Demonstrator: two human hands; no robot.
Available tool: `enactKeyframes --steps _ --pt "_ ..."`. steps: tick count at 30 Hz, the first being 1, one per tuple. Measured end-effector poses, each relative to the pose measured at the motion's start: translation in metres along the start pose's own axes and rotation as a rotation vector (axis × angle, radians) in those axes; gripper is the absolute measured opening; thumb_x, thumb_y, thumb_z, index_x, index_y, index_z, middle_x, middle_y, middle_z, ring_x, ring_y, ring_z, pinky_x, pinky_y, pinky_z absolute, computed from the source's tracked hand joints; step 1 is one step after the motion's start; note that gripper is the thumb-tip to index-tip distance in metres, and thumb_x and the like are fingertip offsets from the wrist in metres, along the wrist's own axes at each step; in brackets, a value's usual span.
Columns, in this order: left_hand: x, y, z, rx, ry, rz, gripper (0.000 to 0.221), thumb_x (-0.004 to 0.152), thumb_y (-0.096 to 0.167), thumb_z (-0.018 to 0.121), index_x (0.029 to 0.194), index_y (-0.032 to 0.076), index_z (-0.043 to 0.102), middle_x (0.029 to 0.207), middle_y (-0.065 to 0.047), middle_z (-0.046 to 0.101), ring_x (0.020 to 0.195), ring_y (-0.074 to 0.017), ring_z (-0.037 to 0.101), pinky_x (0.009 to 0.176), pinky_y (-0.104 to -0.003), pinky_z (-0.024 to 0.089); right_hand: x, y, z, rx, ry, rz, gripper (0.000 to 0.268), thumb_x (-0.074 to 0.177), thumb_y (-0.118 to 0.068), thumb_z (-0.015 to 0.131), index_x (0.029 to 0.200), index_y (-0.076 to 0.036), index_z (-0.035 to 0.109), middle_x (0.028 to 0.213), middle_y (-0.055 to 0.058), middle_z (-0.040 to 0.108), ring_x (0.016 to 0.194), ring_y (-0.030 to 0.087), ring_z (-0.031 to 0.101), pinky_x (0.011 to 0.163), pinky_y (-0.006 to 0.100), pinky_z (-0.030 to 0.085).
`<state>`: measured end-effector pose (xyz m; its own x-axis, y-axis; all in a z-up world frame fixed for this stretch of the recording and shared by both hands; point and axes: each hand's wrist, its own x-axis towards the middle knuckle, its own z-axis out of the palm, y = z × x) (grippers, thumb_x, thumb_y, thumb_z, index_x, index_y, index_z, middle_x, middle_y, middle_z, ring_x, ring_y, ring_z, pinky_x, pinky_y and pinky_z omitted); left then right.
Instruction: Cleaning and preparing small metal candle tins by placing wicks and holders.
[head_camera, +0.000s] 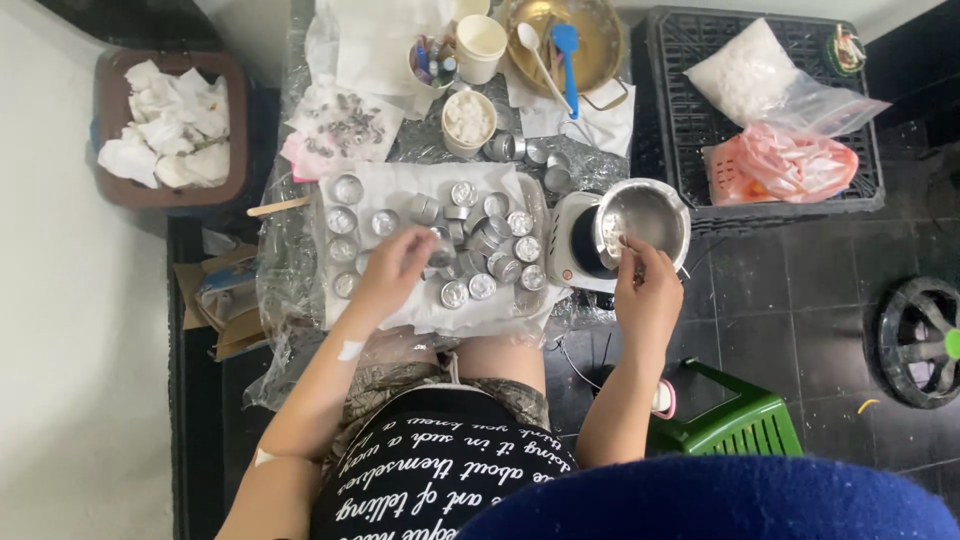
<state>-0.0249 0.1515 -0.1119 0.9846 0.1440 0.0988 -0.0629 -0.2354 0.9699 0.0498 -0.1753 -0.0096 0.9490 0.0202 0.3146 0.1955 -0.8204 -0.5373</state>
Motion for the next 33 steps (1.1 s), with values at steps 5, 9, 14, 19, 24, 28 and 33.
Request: enactKeyframes --steps 5,9,14,19,24,28,33 --pt "0.043 -0.006 0.01 0.282 -0.008 -0.016 0.022 0.106 0.028 0.059 0.12 0.013 0.069 0.105 -0.011 0.07 0.09 -0.03 0.065 0.082 -0.041 0.05 0.0 -0.009 0.001 0.048 -0.007 0.039 0.016 0.099 -0.012 0.069 0.112 -0.008 0.077 0.093 0.009 0.07 0.076 0.018 0.069 0.066 0.031 0.051" --pt "0.06 0.045 -0.01 0.69 0.2 0.087 0.026 0.101 0.023 0.061 0.124 0.014 0.071 0.12 -0.01 0.064 0.091 -0.0303 0.064 0.085 -0.045 0.043 -0.005 -0.007 -0.001 0.045 0.011 0.014 0.016 0.099 -0.011 0.069 0.112 -0.006 0.076 0.094 0.009 0.07 0.077 0.016 0.069 0.061 0.027 0.049" --pt "0.041 -0.004 -0.057 0.802 0.145 0.069 0.024 0.096 0.018 0.065 0.119 0.017 0.073 0.125 -0.006 0.064 0.115 -0.0281 0.059 0.103 -0.053 0.033 -0.01 -0.011 -0.006 0.153 0.055 0.054 0.017 0.102 -0.007 0.068 0.117 -0.005 0.075 0.093 0.007 0.07 0.07 0.011 0.061 0.059 0.025 0.046" --pt "0.022 -0.001 -0.065 0.891 0.071 0.137 0.031 0.081 0.023 0.076 0.112 0.016 0.074 0.128 -0.005 0.064 0.132 -0.0321 0.046 0.107 -0.061 0.022 -0.017 0.004 0.007 0.279 0.132 0.091 0.019 0.105 -0.002 0.063 0.12 -0.003 0.075 0.089 0.005 0.07 0.065 0.005 0.054 0.055 0.023 0.042" --pt "0.027 -0.009 -0.061 0.874 0.066 0.12 0.011 0.083 0.012 0.076 0.092 0.017 0.07 0.094 0.005 0.074 0.129 -0.0218 0.058 0.115 -0.06 0.019 -0.023 0.005 0.017 0.395 0.202 0.033 0.017 0.108 -0.001 0.061 0.121 0.0 0.073 0.087 0.002 0.068 0.068 0.002 0.053 0.057 0.02 0.04" --pt "0.027 0.018 -0.06 0.825 0.271 0.213 0.011 0.094 0.011 0.074 0.102 0.015 0.068 0.101 0.002 0.073 0.121 -0.021 0.064 0.109 -0.048 0.027 -0.025 -0.005 0.021 0.43 0.17 -0.017 0.017 0.107 -0.001 0.061 0.121 0.0 0.071 0.092 0.001 0.07 0.073 0.001 0.057 0.061 0.019 0.044" --pt "0.021 0.047 -0.034 -0.048 0.369 0.189 0.023 0.088 -0.009 0.066 0.102 0.008 0.067 0.115 -0.002 0.076 0.108 -0.0138 0.073 0.1 -0.031 0.055 -0.041 -0.042 0.024 0.433 -0.03 0.008 0.021 0.101 0.0 0.065 0.119 -0.005 0.075 0.081 -0.002 0.065 0.064 0.001 0.048 0.055 0.019 0.037"
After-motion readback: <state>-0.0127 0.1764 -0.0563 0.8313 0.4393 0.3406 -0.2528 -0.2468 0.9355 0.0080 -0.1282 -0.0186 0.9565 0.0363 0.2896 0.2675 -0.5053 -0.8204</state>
